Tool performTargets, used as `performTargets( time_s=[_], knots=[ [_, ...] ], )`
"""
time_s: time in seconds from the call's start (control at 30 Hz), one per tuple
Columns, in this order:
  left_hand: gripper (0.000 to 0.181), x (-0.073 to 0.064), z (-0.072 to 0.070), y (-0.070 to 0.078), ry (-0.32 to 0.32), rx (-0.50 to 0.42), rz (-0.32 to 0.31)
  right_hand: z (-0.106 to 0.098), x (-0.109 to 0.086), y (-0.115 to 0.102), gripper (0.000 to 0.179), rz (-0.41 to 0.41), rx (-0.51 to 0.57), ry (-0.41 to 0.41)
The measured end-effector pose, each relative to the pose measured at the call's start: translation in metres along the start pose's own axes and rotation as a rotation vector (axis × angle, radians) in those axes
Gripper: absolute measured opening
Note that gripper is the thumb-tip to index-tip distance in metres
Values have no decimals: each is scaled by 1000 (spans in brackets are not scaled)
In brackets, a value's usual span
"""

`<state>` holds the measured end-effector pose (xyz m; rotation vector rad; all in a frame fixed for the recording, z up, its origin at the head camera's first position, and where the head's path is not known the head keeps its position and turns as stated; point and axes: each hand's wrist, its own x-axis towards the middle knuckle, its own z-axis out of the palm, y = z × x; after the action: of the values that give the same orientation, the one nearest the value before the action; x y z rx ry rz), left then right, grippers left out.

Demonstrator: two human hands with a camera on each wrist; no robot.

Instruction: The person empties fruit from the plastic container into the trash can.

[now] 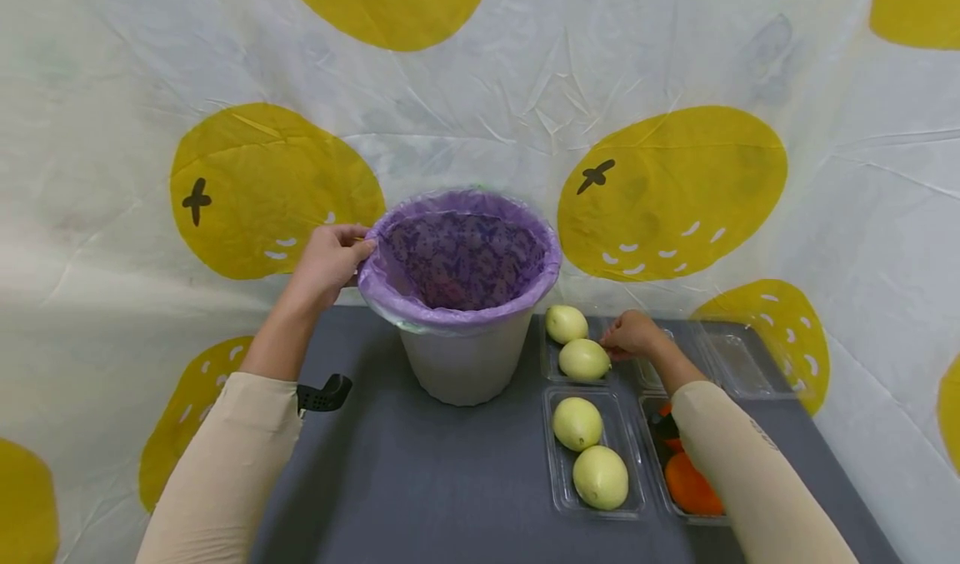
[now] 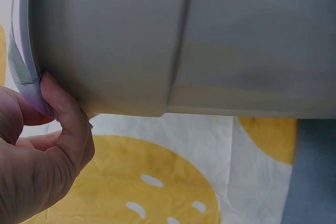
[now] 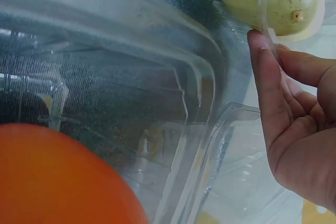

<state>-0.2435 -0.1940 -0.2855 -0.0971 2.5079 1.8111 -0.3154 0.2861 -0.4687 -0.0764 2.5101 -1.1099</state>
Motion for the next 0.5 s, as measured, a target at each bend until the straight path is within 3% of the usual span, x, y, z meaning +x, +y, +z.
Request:
performTargets(
  time_s=[0.5],
  knots=[
    [47,0,1,0,7,8,3,1,-5,-1,24,58,170,32]
  ],
)
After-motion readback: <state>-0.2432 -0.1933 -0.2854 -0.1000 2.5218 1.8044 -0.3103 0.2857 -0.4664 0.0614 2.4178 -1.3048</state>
